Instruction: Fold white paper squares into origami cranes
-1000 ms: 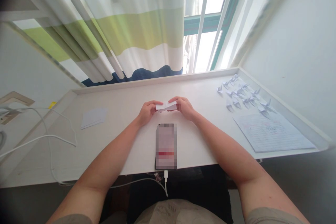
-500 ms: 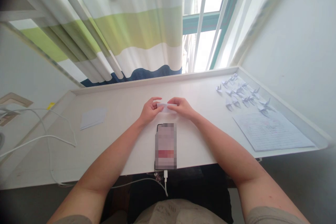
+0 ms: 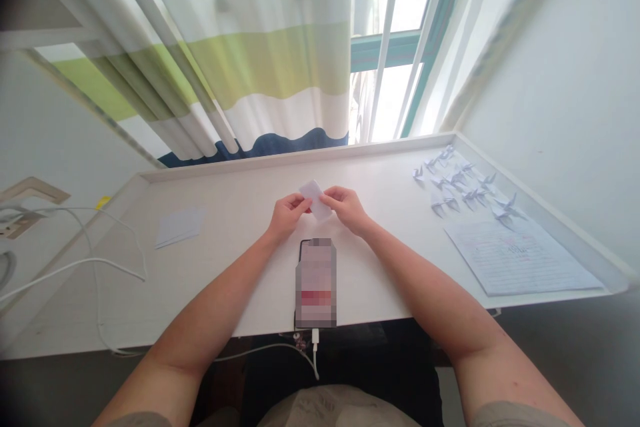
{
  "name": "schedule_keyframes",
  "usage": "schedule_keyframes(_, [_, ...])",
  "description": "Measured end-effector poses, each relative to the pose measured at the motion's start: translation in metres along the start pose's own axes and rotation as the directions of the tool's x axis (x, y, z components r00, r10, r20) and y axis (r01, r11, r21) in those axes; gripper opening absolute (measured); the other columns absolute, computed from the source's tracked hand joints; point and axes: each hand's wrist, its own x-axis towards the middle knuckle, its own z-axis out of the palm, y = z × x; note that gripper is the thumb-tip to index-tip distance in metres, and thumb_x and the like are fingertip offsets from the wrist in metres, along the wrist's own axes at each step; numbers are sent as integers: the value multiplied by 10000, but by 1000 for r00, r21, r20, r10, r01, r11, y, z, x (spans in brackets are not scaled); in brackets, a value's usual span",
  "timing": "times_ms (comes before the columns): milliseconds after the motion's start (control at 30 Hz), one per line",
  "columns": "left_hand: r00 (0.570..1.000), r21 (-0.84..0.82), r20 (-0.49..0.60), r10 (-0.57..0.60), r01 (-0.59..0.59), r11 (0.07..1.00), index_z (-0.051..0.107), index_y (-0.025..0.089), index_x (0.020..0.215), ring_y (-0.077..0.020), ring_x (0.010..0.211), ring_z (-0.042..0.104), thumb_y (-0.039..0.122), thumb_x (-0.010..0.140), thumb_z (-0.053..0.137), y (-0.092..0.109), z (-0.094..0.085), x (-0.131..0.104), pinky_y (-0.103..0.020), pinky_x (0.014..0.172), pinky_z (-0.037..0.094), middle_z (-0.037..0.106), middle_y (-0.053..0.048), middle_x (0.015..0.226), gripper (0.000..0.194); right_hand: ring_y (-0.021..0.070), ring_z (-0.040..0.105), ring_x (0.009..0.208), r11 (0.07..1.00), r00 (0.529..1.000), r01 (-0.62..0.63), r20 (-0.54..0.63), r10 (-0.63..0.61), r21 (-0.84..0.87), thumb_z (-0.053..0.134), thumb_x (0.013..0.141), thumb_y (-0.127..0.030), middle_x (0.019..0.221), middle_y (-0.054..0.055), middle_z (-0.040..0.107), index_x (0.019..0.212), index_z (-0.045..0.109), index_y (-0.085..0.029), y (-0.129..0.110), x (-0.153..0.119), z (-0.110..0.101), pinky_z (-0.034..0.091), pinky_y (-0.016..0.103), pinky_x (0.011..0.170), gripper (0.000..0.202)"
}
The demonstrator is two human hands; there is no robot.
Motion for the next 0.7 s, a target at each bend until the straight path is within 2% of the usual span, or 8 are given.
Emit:
schedule_keyframes(100, [1000, 84, 16, 18, -19, 996, 695, 179, 738, -151, 672, 625, 560, 840, 794, 2, 0, -3, -301, 699, 520, 688, -12, 691, 407, 161, 616, 694, 999, 997, 0, 72, 3, -40, 900, 720, -604, 733, 10, 713, 742, 685, -197, -2, -3, 0, 484, 314, 694, 461])
schedule_keyframes(167, [998, 125, 62, 22, -30, 992, 681, 179, 717, -143, 657, 605, 550, 856, 777, 2, -1, -4, -290, 673, 501, 676, -12, 676, 407, 169, 611, 699, 996, 995, 43, 95, -36, -78, 829, 791, -664, 735, 20, 707, 749, 705, -194, -3, -5, 0, 486, 322, 693, 488])
schedule_keyframes(233, [994, 132, 102, 39, -53, 990, 677, 179, 731, -140, 657, 594, 541, 861, 778, 2, -1, -5, -286, 668, 494, 675, -13, 687, 398, 175, 603, 701, 990, 994, 90, 79, -81, -110, 766, 828, -734, 734, 30, 704, 756, 729, -192, -4, -5, 0, 485, 329, 686, 548])
schedule_keyframes(333, [988, 106, 133, 75, -89, 990, 676, 181, 773, -140, 665, 591, 541, 866, 790, 1, 0, -5, -289, 677, 500, 663, -10, 698, 389, 179, 600, 694, 987, 994, 109, 36, -105, -118, 777, 795, -780, 732, 36, 708, 752, 747, -195, -3, -5, 1, 486, 332, 679, 587])
schedule_keyframes(533, [990, 99, 115, 82, -93, 991, 671, 185, 777, -143, 660, 602, 541, 878, 788, 0, 1, -5, -290, 664, 509, 660, -11, 692, 388, 183, 629, 687, 992, 995, 97, 22, -96, -85, 811, 780, -766, 725, 47, 726, 743, 762, -192, -2, -4, 1, 510, 333, 680, 578])
schedule_keyframes(700, [993, 103, 100, 63, -73, 992, 687, 181, 776, -144, 642, 611, 547, 871, 777, 0, 0, -5, -289, 648, 512, 683, -19, 688, 388, 176, 605, 673, 989, 992, 114, -36, -117, -95, 783, 785, -795, 694, 35, 696, 751, 761, -191, 0, -3, 2, 519, 328, 663, 605])
